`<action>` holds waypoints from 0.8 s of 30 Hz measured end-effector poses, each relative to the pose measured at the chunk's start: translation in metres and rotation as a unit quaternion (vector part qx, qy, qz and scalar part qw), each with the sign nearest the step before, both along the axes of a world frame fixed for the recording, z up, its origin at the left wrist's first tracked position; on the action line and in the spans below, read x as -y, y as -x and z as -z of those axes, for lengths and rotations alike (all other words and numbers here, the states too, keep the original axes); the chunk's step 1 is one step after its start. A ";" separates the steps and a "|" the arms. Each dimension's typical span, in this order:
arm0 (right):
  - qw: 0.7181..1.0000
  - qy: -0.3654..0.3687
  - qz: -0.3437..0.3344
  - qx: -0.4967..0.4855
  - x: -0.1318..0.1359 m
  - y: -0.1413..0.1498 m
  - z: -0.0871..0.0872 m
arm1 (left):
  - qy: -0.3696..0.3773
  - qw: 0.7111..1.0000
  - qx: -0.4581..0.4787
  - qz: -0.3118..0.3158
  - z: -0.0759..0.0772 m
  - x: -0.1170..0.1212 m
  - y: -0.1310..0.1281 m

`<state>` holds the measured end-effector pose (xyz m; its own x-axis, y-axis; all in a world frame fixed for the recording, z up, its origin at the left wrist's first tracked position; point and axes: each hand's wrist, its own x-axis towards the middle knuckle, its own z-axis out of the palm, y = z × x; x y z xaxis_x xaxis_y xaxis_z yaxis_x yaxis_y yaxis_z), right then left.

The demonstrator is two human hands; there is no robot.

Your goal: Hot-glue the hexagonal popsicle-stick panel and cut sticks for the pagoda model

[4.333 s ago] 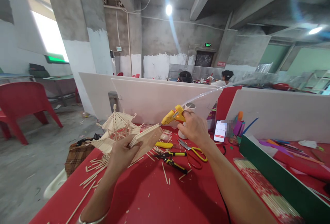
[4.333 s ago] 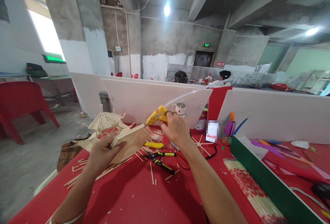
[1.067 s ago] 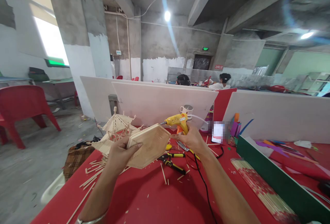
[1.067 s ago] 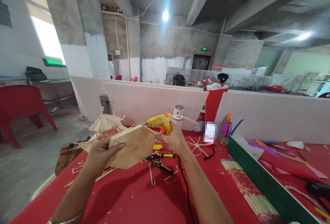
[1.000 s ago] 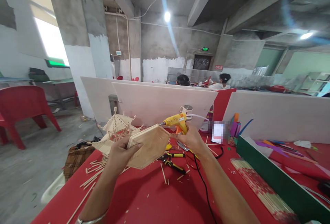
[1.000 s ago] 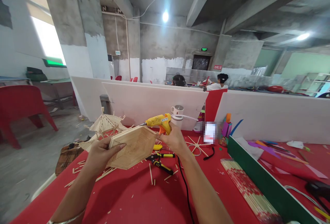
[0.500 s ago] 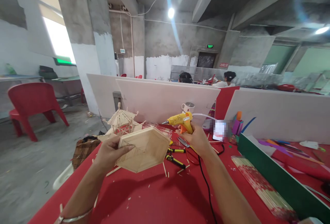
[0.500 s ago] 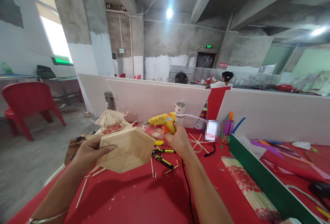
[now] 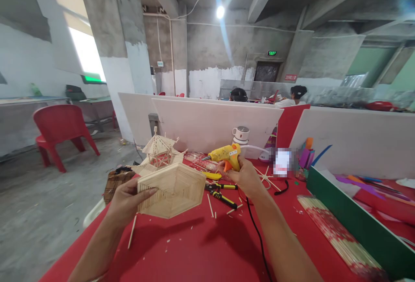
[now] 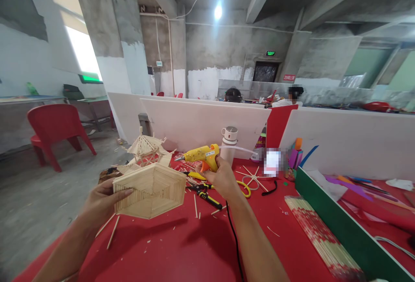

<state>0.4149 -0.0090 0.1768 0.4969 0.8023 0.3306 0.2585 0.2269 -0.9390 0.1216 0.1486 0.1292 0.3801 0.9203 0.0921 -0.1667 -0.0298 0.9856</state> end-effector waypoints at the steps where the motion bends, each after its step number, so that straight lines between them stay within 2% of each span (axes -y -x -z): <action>1: 1.000 0.002 -0.003 0.001 0.000 0.001 -0.001 | -0.002 1.000 0.005 -0.002 0.001 -0.001 0.001; 8: 1.000 0.021 -0.023 0.000 0.002 0.006 -0.002 | -0.011 1.000 0.024 -0.015 0.006 0.001 0.004; 13: 1.000 0.015 -0.024 -0.005 -0.001 0.013 -0.003 | -0.048 0.999 -0.017 -0.014 0.000 0.002 0.001; 16: 0.999 0.018 -0.030 -0.002 -0.003 0.016 -0.008 | -0.093 0.992 -0.082 0.004 -0.015 0.002 -0.008; 19: 0.997 0.041 -0.040 0.041 -0.004 0.016 -0.015 | -0.163 0.977 -0.137 0.014 -0.041 0.006 -0.024; 22: 0.990 0.055 -0.053 0.118 -0.005 0.017 -0.024 | -0.198 0.962 -0.179 0.060 -0.067 0.013 -0.042; 24: 0.977 0.032 -0.056 0.201 -0.005 0.018 -0.032 | -0.222 0.951 -0.195 0.093 -0.078 0.016 -0.053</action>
